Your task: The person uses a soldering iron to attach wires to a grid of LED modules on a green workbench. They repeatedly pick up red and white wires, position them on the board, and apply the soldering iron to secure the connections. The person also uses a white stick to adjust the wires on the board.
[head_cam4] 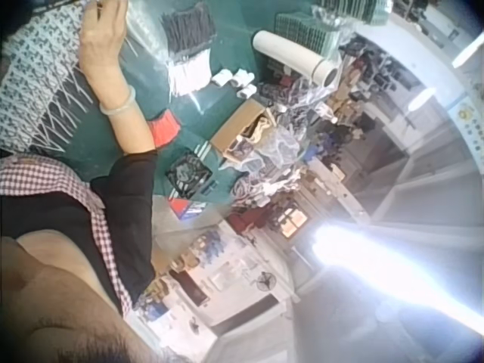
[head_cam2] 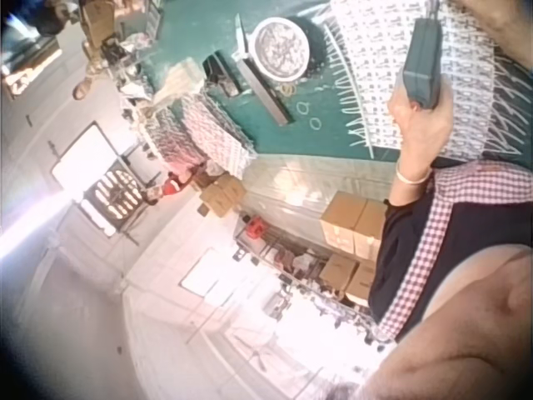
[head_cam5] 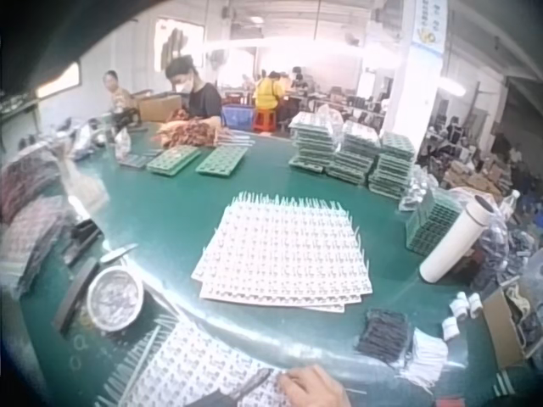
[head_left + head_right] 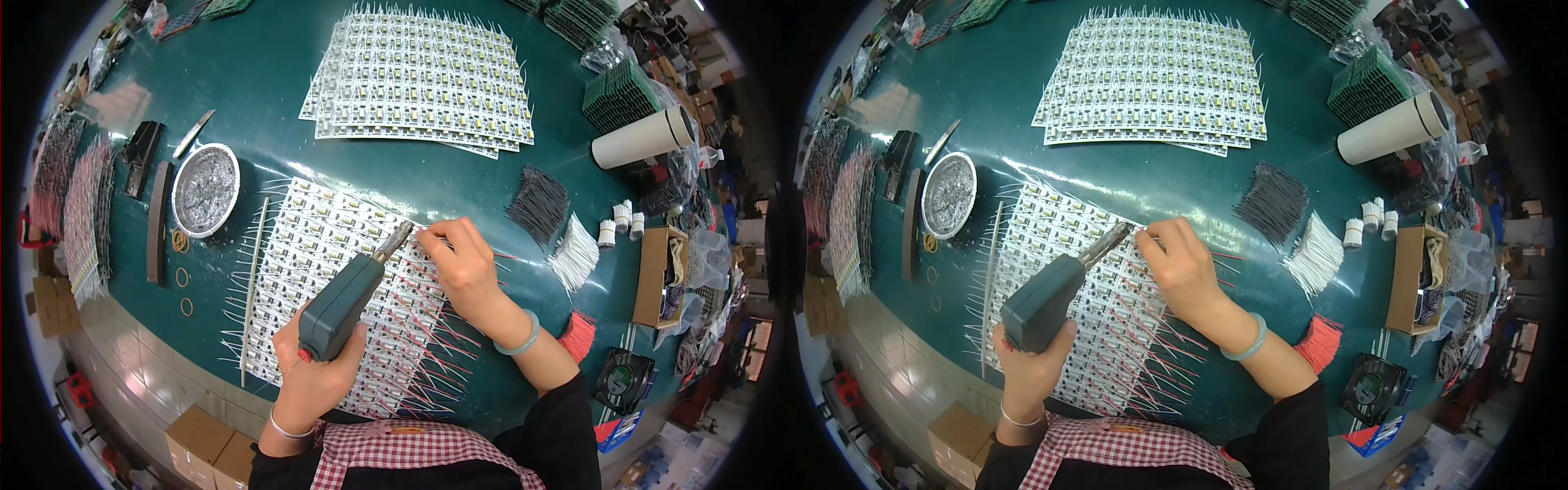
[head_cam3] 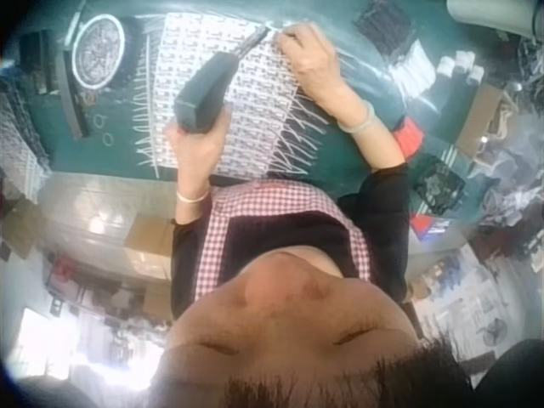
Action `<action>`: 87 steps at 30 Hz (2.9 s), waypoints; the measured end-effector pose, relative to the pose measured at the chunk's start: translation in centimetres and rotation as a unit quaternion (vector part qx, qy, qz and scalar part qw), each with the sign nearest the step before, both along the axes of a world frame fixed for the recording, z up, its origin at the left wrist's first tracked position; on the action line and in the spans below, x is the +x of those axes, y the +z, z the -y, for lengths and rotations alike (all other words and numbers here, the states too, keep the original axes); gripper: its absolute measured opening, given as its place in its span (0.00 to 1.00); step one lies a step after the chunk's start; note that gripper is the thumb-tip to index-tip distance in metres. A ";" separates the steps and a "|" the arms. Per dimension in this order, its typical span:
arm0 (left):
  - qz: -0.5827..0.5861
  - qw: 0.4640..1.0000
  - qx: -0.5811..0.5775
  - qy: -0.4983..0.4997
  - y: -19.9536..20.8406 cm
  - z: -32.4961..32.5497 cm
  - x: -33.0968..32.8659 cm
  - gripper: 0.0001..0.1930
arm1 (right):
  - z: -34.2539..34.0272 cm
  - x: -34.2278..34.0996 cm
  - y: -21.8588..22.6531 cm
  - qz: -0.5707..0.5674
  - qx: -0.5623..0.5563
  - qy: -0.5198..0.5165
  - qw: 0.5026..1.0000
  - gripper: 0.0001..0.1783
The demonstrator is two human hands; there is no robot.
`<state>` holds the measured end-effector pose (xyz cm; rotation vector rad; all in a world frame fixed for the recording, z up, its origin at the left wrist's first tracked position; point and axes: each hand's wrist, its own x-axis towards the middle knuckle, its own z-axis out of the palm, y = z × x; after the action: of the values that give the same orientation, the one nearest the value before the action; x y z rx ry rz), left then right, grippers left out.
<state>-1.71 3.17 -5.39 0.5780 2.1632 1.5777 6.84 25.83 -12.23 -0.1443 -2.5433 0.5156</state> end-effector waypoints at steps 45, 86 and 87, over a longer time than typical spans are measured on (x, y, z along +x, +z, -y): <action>-0.012 0.999 0.018 0.035 0.9 1.6 0.5 0.10 | 1.8 1.0 0.3 -0.007 -0.012 -0.004 1.000 0.19; -0.038 0.999 0.014 0.004 0.6 2.3 0.8 0.10 | 2.5 0.9 0.2 0.012 0.025 -0.009 1.000 0.17; -0.043 0.999 0.006 -0.001 0.7 2.3 0.8 0.10 | 2.5 0.9 0.2 0.008 0.026 -0.009 1.000 0.17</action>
<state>-0.94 0.83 -4.67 0.6620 2.2154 1.5944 7.74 23.33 -12.04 -0.1532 -2.5656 0.4421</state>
